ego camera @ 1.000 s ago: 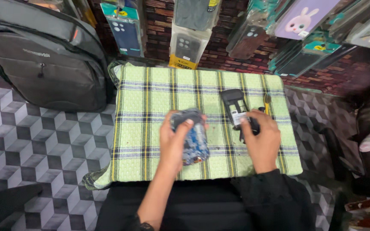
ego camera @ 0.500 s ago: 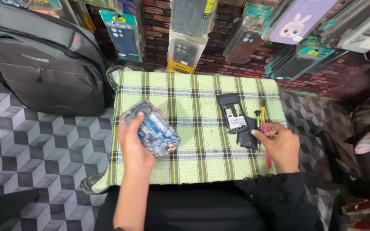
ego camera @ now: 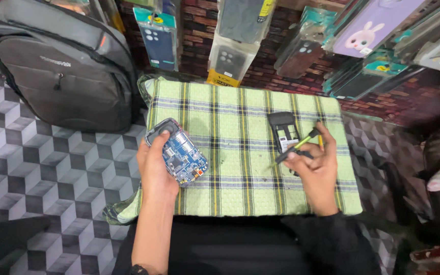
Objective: The person is repairing a disassembled mobile phone. They use a screwdriver to remove screws from the phone's internal components and a brush to clean the circuit board. The person handles the phone's battery and casing, placing them on the table.
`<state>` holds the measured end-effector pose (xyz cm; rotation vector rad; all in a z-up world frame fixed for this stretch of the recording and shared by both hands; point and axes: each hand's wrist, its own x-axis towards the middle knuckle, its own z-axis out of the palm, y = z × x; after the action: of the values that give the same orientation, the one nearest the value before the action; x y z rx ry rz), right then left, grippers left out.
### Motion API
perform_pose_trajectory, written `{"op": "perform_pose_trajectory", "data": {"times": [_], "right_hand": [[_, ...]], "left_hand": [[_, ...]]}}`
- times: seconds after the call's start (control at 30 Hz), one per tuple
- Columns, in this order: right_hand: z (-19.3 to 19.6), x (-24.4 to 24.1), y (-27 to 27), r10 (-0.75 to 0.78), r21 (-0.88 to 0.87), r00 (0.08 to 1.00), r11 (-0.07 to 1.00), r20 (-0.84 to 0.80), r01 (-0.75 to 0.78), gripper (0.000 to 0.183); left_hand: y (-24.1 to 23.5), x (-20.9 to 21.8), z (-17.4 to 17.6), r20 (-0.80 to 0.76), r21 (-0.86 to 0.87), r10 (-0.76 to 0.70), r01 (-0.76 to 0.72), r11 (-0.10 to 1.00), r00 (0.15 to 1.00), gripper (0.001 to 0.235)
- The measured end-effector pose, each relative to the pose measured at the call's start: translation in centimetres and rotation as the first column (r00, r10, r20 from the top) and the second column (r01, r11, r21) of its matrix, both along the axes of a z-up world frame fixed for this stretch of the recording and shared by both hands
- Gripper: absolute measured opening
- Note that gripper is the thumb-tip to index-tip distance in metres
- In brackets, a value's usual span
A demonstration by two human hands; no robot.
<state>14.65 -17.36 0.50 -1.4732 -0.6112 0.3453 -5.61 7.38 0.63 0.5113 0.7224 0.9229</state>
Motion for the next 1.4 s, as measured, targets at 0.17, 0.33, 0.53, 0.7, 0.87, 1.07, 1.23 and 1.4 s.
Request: {"op": "perform_pose_trajectory", "data": {"times": [0.17, 0.33, 0.53, 0.7, 0.87, 1.07, 1.23, 1.4], "right_hand": [[-2.0, -3.7, 3.5, -0.096, 0.154, 0.982, 0.986, 0.164, 0.071, 0.069], [-2.9, -4.4, 5.1, -0.127, 0.164, 0.965, 0.982, 0.231, 0.09, 0.061], [-3.5, -5.1, 6.4, -0.099, 0.11, 0.928, 0.992, 0.358, 0.063, 0.06], [-3.6, -5.6, 6.5, -0.113, 0.059, 0.88, 0.994, 0.461, 0.096, 0.06], [-3.7, -5.8, 6.9, -0.118, 0.083, 0.851, 0.993, 0.512, 0.088, 0.06], [-2.2, -4.7, 5.9, -0.115, 0.217, 0.979, 0.973, 0.166, 0.077, 0.07], [-0.8, -4.1, 4.6, -0.117, 0.349, 0.988, 0.925, -0.104, 0.147, 0.078], [-0.7, -3.4, 3.8, -0.122, 0.38, 0.984, 0.911, -0.131, 0.163, 0.08]], "left_hand": [[-0.2, -0.1, 0.2, -0.084, -0.006, -0.053, 0.052, 0.999, 0.995, 0.02], [-1.1, 0.2, -0.1, -0.195, 0.081, -0.147, 0.165, 0.983, 0.97, 0.02], [-1.6, 0.3, -0.4, -0.25, 0.088, -0.2, 0.228, 0.97, 0.947, 0.019], [-1.7, 0.3, 0.0, -0.196, 0.095, -0.21, 0.231, 0.968, 0.958, 0.03], [-2.0, 0.3, 0.5, -0.288, 0.169, -0.267, 0.323, 0.931, 0.92, 0.049], [-2.5, 0.5, 0.4, -0.283, 0.279, -0.376, 0.45, 0.848, 0.883, 0.041], [-4.2, 1.8, 0.1, -0.338, 0.311, -0.487, 0.584, 0.75, 0.805, 0.025], [-5.6, 2.8, -0.3, -0.355, 0.287, -0.555, 0.652, 0.701, 0.752, 0.022]]}}
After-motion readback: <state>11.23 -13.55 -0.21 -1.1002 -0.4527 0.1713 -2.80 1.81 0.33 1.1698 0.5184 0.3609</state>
